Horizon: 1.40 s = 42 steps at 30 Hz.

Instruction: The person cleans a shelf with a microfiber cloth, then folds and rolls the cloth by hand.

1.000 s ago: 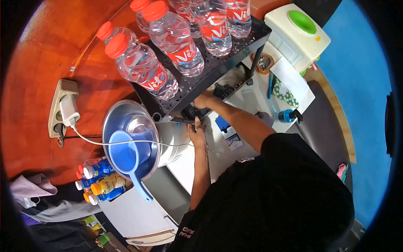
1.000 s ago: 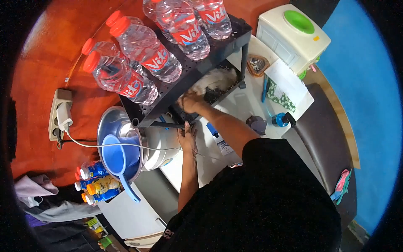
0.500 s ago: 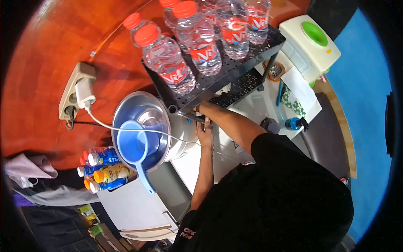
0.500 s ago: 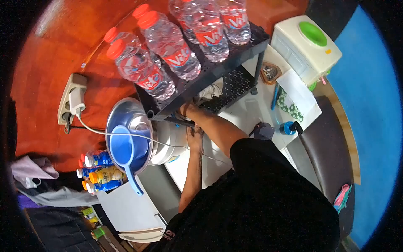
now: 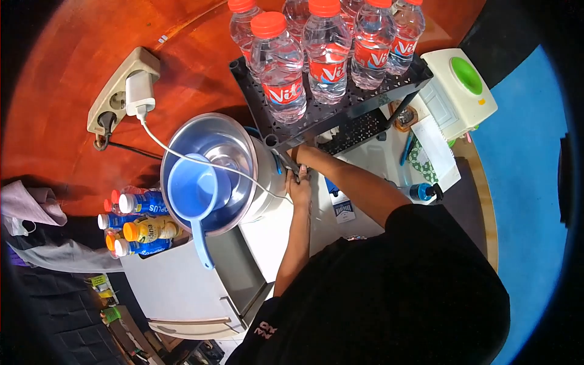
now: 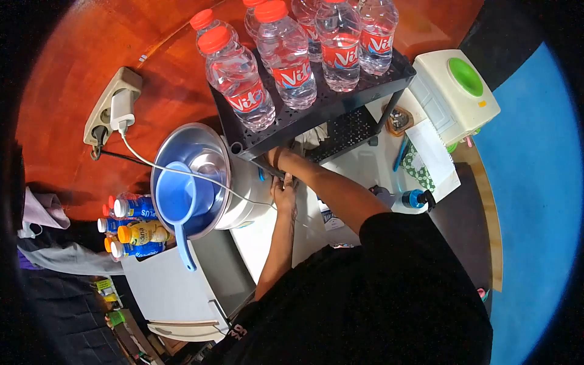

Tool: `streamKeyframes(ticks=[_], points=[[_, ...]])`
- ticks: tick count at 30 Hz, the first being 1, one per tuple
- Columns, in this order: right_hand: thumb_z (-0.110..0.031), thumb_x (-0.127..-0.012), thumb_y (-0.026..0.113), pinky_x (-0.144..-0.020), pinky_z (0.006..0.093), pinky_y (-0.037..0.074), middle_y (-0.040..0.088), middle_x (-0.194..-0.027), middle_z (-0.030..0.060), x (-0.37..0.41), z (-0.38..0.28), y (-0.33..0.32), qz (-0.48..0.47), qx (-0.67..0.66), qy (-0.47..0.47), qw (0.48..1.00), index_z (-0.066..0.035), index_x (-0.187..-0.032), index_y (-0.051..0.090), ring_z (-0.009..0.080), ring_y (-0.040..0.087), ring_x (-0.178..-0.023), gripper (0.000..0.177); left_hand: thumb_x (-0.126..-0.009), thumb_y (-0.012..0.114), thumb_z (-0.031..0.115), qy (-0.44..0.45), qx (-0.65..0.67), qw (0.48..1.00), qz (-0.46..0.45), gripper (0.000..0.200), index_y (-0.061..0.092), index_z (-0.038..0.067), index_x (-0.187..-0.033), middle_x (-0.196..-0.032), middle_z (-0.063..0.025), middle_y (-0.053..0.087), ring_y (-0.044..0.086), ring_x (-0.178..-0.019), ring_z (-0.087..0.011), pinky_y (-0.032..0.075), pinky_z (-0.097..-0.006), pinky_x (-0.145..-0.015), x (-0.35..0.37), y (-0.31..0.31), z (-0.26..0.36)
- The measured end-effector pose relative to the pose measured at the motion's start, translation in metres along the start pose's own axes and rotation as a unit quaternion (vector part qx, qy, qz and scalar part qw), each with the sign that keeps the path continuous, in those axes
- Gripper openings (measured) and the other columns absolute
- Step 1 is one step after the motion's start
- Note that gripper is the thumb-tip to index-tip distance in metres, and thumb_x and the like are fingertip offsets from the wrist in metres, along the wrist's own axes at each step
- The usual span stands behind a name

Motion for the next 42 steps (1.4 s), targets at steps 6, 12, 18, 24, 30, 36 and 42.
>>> streamKeyframes(ticks=[6,12,18,24,30,36,42], points=[[-0.032,-0.078,0.062,-0.098,0.0502,0.043,0.062,-0.125,0.0214,-0.004,0.008,0.007,-0.034,0.094,-0.005,0.995,-0.008,-0.116,0.066,0.0402,0.057,-0.116,0.045,-0.098,0.06,0.022,-0.026,-0.002,1.0,-0.017,0.045,0.048,0.0,-0.135,-0.124,-0.0081,0.058,0.056,-0.108,-0.0153,0.045,-0.0266,-0.09,-0.001,-0.002,-0.006],[-0.033,-0.077,0.062,-0.101,0.048,0.041,0.059,-0.13,0.0188,0.017,-0.002,-0.02,-0.008,0.043,0.089,0.995,-0.008,-0.12,0.064,0.0381,0.055,-0.12,0.05,-0.097,0.062,0.03,-0.01,-0.028,0.999,-0.026,0.039,0.056,0.002,-0.123,-0.102,-0.0032,0.062,0.053,-0.086,-0.011,0.043,-0.0239,-0.075,0.003,-0.002,0.009],[-0.03,-0.079,0.064,-0.103,0.0416,0.043,0.054,-0.132,0.0267,0.004,-0.006,-0.006,-0.08,-0.006,0.057,0.995,-0.002,-0.13,0.057,0.0377,0.055,-0.121,0.058,-0.098,0.059,0.035,-0.01,-0.102,0.994,-0.031,0.048,0.053,-0.003,-0.127,-0.112,-0.0079,0.063,0.056,-0.096,-0.0165,0.044,-0.028,-0.089,0.0,-0.006,0.004],[-0.031,-0.079,0.064,-0.103,0.0417,0.043,0.055,-0.132,0.0265,-0.009,-0.028,-0.006,-0.071,-0.004,0.029,0.997,-0.003,-0.13,0.057,0.0378,0.055,-0.121,0.058,-0.098,0.06,0.034,-0.021,-0.063,0.995,-0.077,0.049,0.047,0.01,-0.139,-0.121,-0.0006,0.059,0.055,-0.098,-0.0125,0.045,-0.0283,-0.079,-0.01,-0.01,-0.021],[-0.031,-0.079,0.064,-0.103,0.0418,0.043,0.055,-0.131,0.0262,-0.007,-0.007,-0.015,-0.066,0.005,0.025,0.997,-0.003,-0.13,0.056,0.0379,0.055,-0.12,0.059,-0.095,0.065,0.029,-0.03,-0.082,0.996,-0.028,0.049,0.049,0.007,-0.135,-0.116,-0.0007,0.061,0.054,-0.097,-0.011,0.043,-0.0251,-0.079,-0.008,-0.009,-0.014],[-0.032,-0.079,0.064,-0.103,0.0418,0.043,0.055,-0.131,0.0259,0.007,-0.003,-0.008,-0.063,-0.001,0.029,0.998,-0.003,-0.13,0.056,0.038,0.056,-0.12,0.059,-0.091,0.07,0.015,-0.058,-0.055,0.994,-0.074,0.049,0.05,0.001,-0.133,-0.126,-0.0077,0.059,0.054,-0.113,-0.0154,0.039,-0.0283,-0.099,-0.001,0.002,-0.006],[-0.033,-0.079,0.064,-0.103,0.0419,0.043,0.056,-0.13,0.0256,0.019,0.002,-0.004,-0.046,-0.01,0.031,0.998,-0.003,-0.13,0.056,0.0381,0.056,-0.119,0.059,-0.092,0.068,0.016,-0.053,-0.032,0.995,-0.073,0.044,0.052,0.001,-0.131,-0.124,-0.0067,0.06,0.054,-0.111,-0.0153,0.039,-0.0271,-0.097,-0.004,-0.002,-0.011]])
Point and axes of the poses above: each hand's wrist, its own x-axis away from the middle knuckle, its own y-axis out of the palm, z = x × y, the point moved 8 cm from there along -x, towards the middle knuckle
